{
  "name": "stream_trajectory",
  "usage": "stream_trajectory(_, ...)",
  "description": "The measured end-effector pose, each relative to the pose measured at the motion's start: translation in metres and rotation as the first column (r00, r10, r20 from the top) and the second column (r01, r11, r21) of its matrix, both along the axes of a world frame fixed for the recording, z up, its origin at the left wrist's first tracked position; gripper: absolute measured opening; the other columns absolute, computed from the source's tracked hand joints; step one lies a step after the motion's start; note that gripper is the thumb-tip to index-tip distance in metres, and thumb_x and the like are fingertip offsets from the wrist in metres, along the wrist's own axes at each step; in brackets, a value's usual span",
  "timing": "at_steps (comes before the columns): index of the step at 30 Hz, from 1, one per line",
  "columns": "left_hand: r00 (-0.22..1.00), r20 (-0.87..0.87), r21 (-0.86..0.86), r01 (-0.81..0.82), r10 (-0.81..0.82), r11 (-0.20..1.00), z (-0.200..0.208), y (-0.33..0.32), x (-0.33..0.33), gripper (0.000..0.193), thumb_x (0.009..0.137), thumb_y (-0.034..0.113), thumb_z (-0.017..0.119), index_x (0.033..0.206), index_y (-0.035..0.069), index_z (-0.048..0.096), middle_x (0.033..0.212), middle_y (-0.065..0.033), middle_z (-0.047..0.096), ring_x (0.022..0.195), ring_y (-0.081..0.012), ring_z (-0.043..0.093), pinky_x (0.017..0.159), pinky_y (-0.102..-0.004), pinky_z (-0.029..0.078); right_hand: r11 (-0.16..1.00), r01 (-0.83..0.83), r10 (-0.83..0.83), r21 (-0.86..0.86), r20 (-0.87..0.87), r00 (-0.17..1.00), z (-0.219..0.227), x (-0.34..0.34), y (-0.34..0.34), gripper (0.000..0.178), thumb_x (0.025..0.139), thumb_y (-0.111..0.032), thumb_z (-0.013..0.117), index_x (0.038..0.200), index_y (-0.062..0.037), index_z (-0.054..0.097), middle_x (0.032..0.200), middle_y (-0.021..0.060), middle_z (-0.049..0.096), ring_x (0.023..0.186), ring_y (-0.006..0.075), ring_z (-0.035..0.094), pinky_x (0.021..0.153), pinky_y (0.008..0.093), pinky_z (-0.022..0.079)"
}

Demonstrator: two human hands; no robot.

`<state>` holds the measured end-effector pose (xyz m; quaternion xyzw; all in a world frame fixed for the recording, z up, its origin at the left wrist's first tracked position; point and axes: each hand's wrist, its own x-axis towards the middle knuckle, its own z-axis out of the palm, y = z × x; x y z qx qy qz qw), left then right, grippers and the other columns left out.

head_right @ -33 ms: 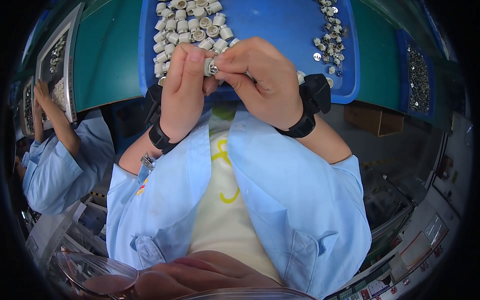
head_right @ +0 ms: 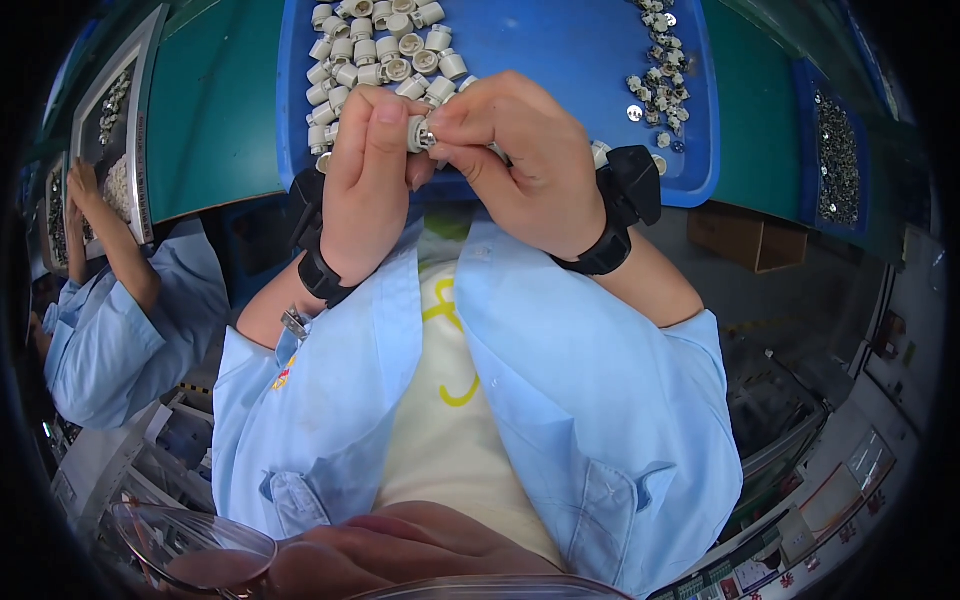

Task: The person picks up a white plastic housing and a metal component from a tray, fits the metal part into the housing by hand, and presses them together. After inspecting the assembly, they place the completed unit back onto the tray and reach for new components.

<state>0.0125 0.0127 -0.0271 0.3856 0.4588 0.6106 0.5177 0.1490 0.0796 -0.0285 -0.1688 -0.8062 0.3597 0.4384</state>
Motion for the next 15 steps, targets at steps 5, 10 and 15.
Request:
stream_trajectory(5,0.998,-0.049,0.024,-0.039,0.04,0.999,0.0025,-0.0016,0.0024,0.02,0.095,0.023,0.039,0.088,0.004,0.041,0.068,0.0011,0.044,0.056,-0.0022,0.039,0.051,-0.0186,0.039,0.999,-0.036,0.035,-0.03,-0.028,0.999,-0.0026,0.0004,-0.0003,0.011,0.073,0.002,0.065,0.081,-0.0023,0.057,0.086,0.0076,0.058,0.079,0.0198,0.056,0.066,0.0264,0.045)
stream_trajectory(10,0.993,-0.108,0.021,-0.047,0.049,0.999,0.0015,-0.0004,0.0014,0.021,0.095,0.023,0.039,0.088,0.004,0.043,0.068,0.0007,0.046,0.057,-0.0024,0.041,0.05,-0.019,0.039,0.988,-0.078,0.069,-0.13,-0.072,0.995,-0.0051,0.0004,-0.0015,0.011,0.074,0.002,0.064,0.082,-0.0023,0.057,0.089,0.0079,0.056,0.079,0.0184,0.055,0.067,0.0264,0.045)
stream_trajectory(15,0.995,-0.077,0.046,-0.06,0.063,0.997,0.002,0.0002,0.0014,0.02,0.095,0.022,0.04,0.087,0.003,0.044,0.066,0.0003,0.047,0.057,-0.0029,0.043,0.051,-0.0194,0.039,0.965,-0.107,0.085,-0.239,-0.099,0.991,-0.002,0.0019,-0.0038,0.01,0.075,0.0,0.065,0.081,-0.0018,0.057,0.09,0.0087,0.056,0.081,0.0171,0.054,0.069,0.0256,0.045)
